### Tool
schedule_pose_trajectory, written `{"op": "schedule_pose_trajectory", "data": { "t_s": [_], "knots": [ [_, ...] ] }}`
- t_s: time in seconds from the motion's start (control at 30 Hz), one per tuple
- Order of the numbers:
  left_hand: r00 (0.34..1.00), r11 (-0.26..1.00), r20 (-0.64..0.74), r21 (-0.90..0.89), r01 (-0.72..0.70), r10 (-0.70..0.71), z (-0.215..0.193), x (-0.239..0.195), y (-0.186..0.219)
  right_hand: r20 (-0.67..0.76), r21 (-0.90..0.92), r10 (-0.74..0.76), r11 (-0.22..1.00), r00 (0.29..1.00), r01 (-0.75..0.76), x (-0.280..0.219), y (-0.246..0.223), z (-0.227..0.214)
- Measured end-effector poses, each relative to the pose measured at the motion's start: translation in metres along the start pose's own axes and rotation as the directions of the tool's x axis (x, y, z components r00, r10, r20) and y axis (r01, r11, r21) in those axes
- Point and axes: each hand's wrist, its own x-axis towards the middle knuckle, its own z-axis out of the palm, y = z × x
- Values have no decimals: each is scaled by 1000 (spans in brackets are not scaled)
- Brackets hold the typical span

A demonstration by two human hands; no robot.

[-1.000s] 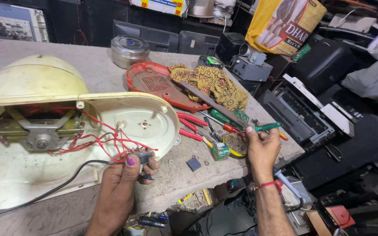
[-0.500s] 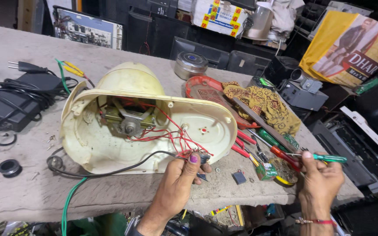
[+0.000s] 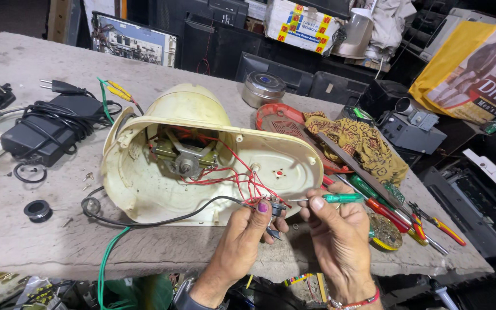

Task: The person repairs an electronic device by manipulating wires and components inside a beige plastic housing. They use a screwdriver and pliers to adjust connections and secure parts, then close the housing.

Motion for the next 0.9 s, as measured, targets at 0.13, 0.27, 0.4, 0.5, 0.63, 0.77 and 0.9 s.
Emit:
{"op": "schedule_pose_trajectory", "data": {
  "t_s": [0.13,0.27,0.4,0.5,0.63,0.77,0.9],
  "knots": [
    [1000,1000,-5,13,-9,9,0,0,-2,-5,7,34,999,999,-34,1,5,6],
    [1000,1000,12,5,-16,16,-1,0,-4,-13,5,48,999,999,-48,0,9,5],
    [1000,1000,0,-2,0,0,0,1,-4,-26,-9,47,999,999,-47,1,12,6],
    [1000,1000,-8,6,12,-12,0,0,-3,7,26,29,999,1000,-29,-1,13,7],
    [1000,1000,-6,-2,18,-18,0,0,-3,4,29,11,1000,1000,-11,-3,14,6],
    [1000,1000,2,2,8,-8,0,1,-3,-33,23,-4,1000,999,5,-5,15,6],
    [1000,1000,6,-4,13,-12,0,1,-2,-28,14,-41,999,999,42,-7,16,4]
  ]
}}
